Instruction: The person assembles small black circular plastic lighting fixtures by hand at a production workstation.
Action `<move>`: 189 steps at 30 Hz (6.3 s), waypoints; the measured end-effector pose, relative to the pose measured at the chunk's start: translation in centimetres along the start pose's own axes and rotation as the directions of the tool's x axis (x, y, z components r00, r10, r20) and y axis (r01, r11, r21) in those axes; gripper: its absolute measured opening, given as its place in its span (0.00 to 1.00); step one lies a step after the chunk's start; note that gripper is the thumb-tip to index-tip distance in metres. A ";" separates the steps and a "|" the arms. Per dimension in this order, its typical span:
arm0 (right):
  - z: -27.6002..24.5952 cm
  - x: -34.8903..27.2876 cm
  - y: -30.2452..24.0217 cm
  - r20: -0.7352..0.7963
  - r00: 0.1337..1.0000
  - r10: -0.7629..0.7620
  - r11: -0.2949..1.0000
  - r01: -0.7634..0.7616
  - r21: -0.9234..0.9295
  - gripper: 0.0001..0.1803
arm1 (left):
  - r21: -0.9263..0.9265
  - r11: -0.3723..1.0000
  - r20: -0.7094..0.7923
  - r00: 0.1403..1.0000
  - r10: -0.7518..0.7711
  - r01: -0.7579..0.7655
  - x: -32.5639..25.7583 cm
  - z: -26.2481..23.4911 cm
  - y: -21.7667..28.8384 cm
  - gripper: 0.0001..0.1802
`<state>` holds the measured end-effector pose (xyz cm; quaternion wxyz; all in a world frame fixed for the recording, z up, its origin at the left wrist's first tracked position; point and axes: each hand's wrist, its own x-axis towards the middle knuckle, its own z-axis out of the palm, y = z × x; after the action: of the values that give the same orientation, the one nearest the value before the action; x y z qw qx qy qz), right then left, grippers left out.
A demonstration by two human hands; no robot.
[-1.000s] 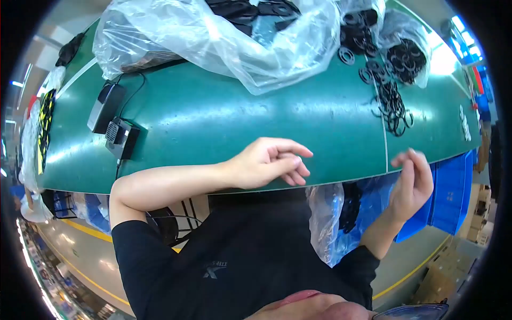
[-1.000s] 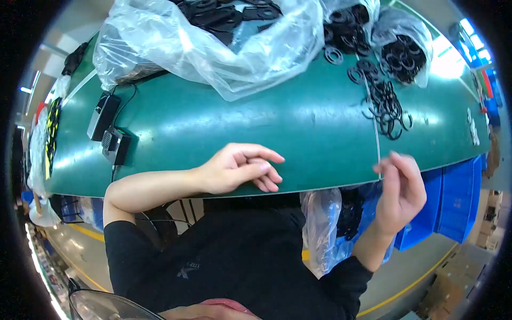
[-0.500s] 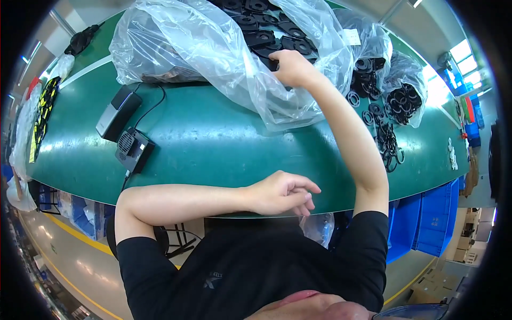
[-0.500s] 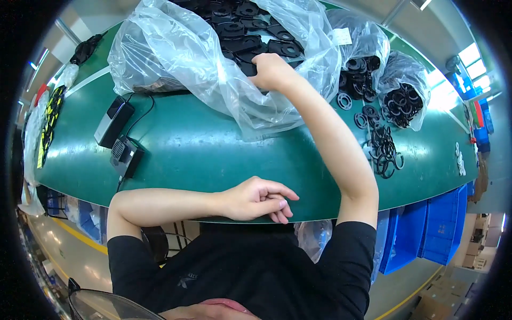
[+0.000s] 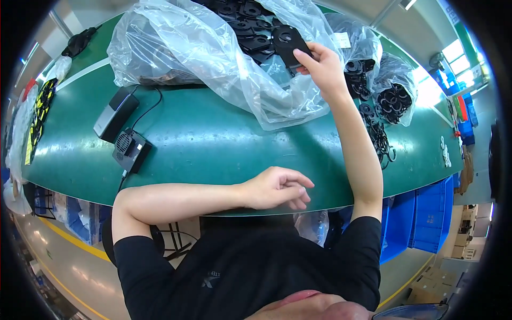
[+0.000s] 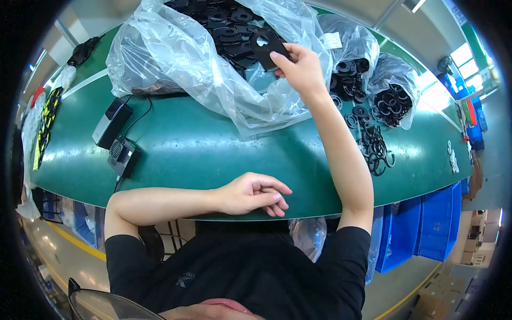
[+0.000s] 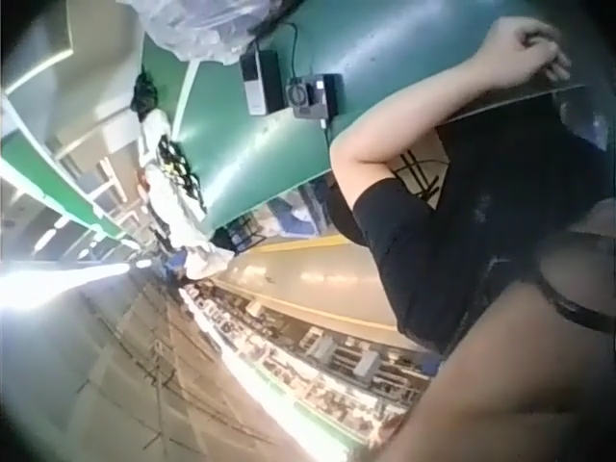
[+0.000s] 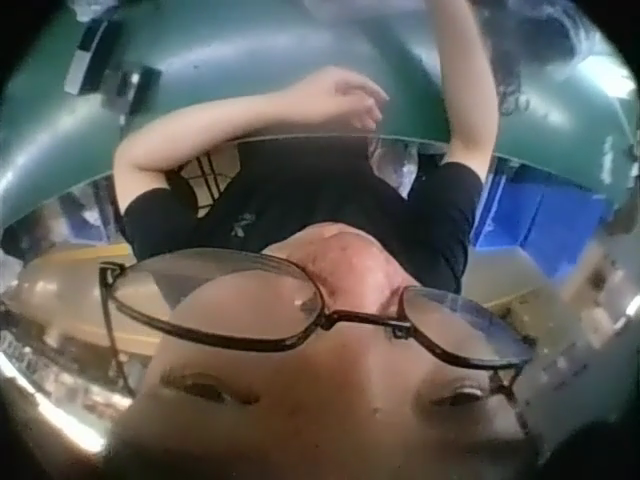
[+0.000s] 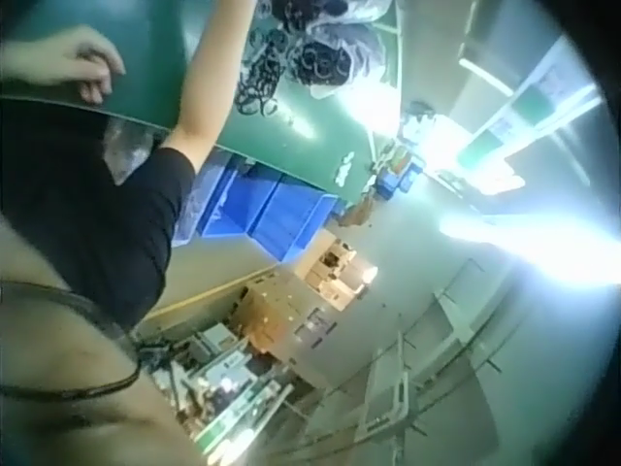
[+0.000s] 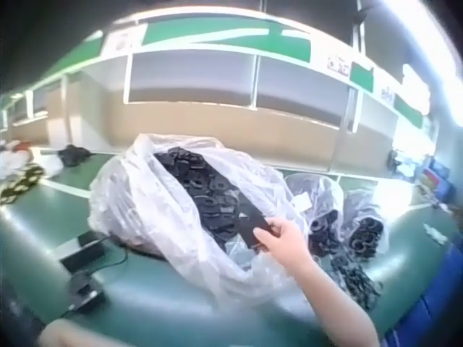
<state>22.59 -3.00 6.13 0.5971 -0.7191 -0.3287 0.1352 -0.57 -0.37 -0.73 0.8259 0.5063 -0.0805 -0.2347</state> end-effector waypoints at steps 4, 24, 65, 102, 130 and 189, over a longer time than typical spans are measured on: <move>-1.8 -6.1 -1.7 0.069 0.998 0.005 0.998 -0.009 0.067 0.14 | -0.022 0.988 -0.203 0.968 0.147 -0.155 0.0 -0.2 -0.3 0.16; -11.9 -13.7 5.4 -0.169 0.936 -0.308 0.479 -0.001 -0.878 0.11 | -0.047 0.990 -0.438 0.894 0.099 -0.133 1.0 -1.0 1.3 0.09; -1.9 -18.8 1.2 -0.057 0.989 0.139 0.988 -0.142 -0.056 0.14 | -0.097 0.990 -0.320 0.945 0.068 -0.104 1.1 -1.7 1.7 0.18; -17.5 -16.0 5.2 -0.592 0.793 0.146 0.955 -0.270 -0.125 0.12 | -0.042 0.999 -0.369 0.929 -0.016 0.001 0.8 -2.1 1.4 0.19; -20.5 -12.3 3.3 -0.162 0.904 0.397 0.787 -0.426 -0.446 0.13 | -0.035 0.999 -0.353 0.935 0.020 -0.034 1.0 -1.9 1.4 0.20; -16.3 -12.6 2.8 -0.111 0.981 0.157 0.728 -0.191 -0.658 0.17 | 0.003 0.998 -0.317 0.947 0.054 -0.056 0.8 -1.8 1.7 0.20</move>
<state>23.58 -23.75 5.04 0.2938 -0.9151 -0.2720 0.0471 1.32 1.35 -0.19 0.8357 0.5326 0.0397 -0.1277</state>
